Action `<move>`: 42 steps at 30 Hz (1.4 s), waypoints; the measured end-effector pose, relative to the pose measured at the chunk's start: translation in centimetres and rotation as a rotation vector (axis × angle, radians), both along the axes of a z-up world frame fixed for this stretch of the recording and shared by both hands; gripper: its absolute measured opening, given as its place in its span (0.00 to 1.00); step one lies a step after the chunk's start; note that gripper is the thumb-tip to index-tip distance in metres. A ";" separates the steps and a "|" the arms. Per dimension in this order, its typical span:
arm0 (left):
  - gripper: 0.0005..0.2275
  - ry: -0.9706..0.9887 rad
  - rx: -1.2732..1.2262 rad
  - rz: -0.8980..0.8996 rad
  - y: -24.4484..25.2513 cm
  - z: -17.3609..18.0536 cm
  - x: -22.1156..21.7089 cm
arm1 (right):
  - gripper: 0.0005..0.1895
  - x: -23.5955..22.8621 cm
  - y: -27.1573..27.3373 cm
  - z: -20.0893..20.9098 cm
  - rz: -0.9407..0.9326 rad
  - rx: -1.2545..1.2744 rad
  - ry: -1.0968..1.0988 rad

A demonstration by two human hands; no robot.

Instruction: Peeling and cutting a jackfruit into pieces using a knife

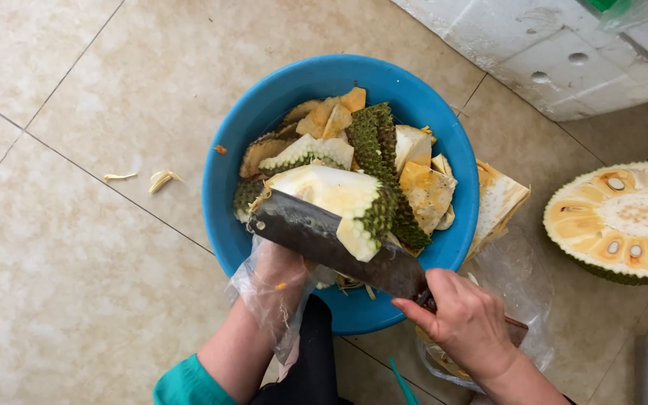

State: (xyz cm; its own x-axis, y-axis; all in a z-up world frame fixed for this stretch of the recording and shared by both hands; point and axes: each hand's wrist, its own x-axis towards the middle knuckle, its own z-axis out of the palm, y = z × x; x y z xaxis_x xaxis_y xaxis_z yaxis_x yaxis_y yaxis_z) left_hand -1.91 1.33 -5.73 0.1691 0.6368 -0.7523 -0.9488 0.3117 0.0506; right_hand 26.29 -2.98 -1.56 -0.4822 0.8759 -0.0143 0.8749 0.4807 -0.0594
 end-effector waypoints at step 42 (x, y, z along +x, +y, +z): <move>0.35 0.125 -0.021 0.071 -4.7 -2.3 -1.6 | 0.17 5.4 0.9 -1.7 -0.348 -0.988 -0.033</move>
